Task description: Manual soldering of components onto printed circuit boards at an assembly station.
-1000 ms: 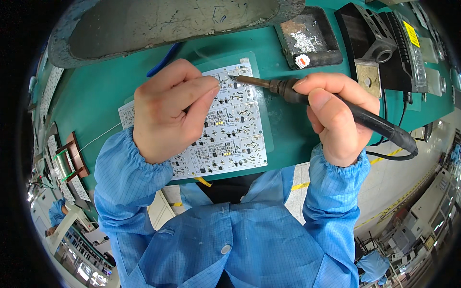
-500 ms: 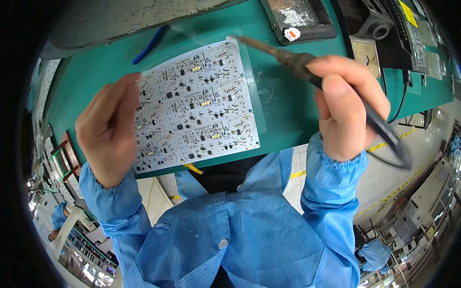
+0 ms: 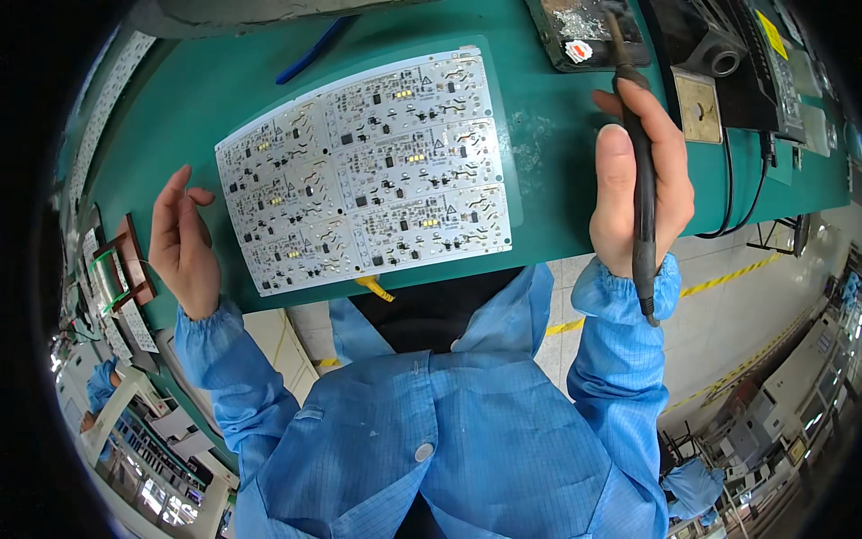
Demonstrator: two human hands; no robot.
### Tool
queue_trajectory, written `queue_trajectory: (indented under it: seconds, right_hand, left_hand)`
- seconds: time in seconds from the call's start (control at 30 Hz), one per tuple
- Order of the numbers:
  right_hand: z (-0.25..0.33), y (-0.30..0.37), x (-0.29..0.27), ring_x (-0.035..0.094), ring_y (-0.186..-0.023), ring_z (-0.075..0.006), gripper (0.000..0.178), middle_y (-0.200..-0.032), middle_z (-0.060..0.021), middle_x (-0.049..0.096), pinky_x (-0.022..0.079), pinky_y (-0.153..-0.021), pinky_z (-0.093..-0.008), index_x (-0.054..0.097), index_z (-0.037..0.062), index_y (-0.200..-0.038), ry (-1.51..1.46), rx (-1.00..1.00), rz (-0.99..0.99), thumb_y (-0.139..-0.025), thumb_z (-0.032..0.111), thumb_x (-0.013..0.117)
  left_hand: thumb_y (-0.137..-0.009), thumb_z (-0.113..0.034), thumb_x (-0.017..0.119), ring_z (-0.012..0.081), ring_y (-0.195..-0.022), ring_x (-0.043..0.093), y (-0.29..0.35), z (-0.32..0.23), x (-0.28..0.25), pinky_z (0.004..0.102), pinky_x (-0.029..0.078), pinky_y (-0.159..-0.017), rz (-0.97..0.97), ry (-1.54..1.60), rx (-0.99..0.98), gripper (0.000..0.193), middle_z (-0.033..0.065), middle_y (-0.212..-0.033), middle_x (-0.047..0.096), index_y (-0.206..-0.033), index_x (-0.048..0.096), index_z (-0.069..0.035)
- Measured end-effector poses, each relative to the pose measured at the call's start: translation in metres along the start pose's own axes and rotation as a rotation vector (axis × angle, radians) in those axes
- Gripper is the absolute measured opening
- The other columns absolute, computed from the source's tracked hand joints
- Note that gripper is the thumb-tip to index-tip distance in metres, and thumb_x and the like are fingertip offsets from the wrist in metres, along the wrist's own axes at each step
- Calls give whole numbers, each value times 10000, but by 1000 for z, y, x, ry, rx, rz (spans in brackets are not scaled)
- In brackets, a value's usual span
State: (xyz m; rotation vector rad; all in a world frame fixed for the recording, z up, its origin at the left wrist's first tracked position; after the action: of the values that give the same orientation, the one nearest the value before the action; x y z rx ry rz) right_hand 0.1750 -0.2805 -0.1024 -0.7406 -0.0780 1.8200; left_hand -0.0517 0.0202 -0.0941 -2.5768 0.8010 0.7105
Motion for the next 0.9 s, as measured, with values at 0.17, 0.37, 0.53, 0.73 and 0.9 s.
queue_trajectory:
  seconds: [0.17, 0.37, 0.53, 0.73, 0.9]
  right_hand:
    - [5, 2, 2, 566, -893, -113, 359, -1048, -146, 651, 380, -730, -182, 532, -29, -1212, 54, 12, 3, -917, 176, 519]
    - [2, 2, 3, 621, -932, -208, 324, -1001, -170, 648, 474, -810, -295, 577, -39, -1133, 38, -39, -58, -894, 180, 580]
    - [1, 4, 6, 626, -909, -209, 298, -973, -170, 650, 482, -781, -294, 599, -37, -1097, 105, -50, -69, -888, 174, 587]
    - [6, 3, 5, 624, -916, -226, 377, -974, -169, 650, 462, -838, -311, 560, -46, -1161, 110, -191, -74, -925, 244, 514]
    - [19, 27, -12, 544, -1003, -297, 571, -1053, -214, 585, 386, -935, -418, 503, -73, -1207, -71, -160, 14, -950, 429, 410]
  left_hand:
    - [-923, 23, 446, 54, -719, 512, 5, 16, 2, 173, 396, -656, -16, -17, 80, 227, 24, -835, 606, -1066, 622, 3]
    - [-907, 28, 466, 91, -790, 574, 8, 19, 2, 202, 445, -726, -16, 11, 83, 194, 51, -837, 627, -997, 638, 21]
    - [-872, 46, 489, 85, -741, 559, 12, 17, 4, 193, 435, -671, -42, 4, 85, 161, 51, -816, 622, -930, 638, 24]
    - [-835, 56, 500, 53, -674, 498, 12, 12, 2, 165, 377, -588, 6, -54, 280, 127, 38, -871, 606, -868, 618, 21]
    - [-819, 83, 498, 53, -670, 509, 33, -23, -1, 165, 377, -561, -59, 214, 28, 154, 73, -930, 616, -873, 621, 6]
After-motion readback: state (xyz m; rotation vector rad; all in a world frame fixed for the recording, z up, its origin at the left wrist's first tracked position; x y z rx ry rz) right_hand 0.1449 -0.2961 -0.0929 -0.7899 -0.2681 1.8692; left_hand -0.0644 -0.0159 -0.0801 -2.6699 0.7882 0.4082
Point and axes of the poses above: each hand's wrist, its own y-axis away from the middle knuckle, its own x-axis out of the palm, z = x × y, the point moved 2 cm from there along -y, towards the middle knuckle
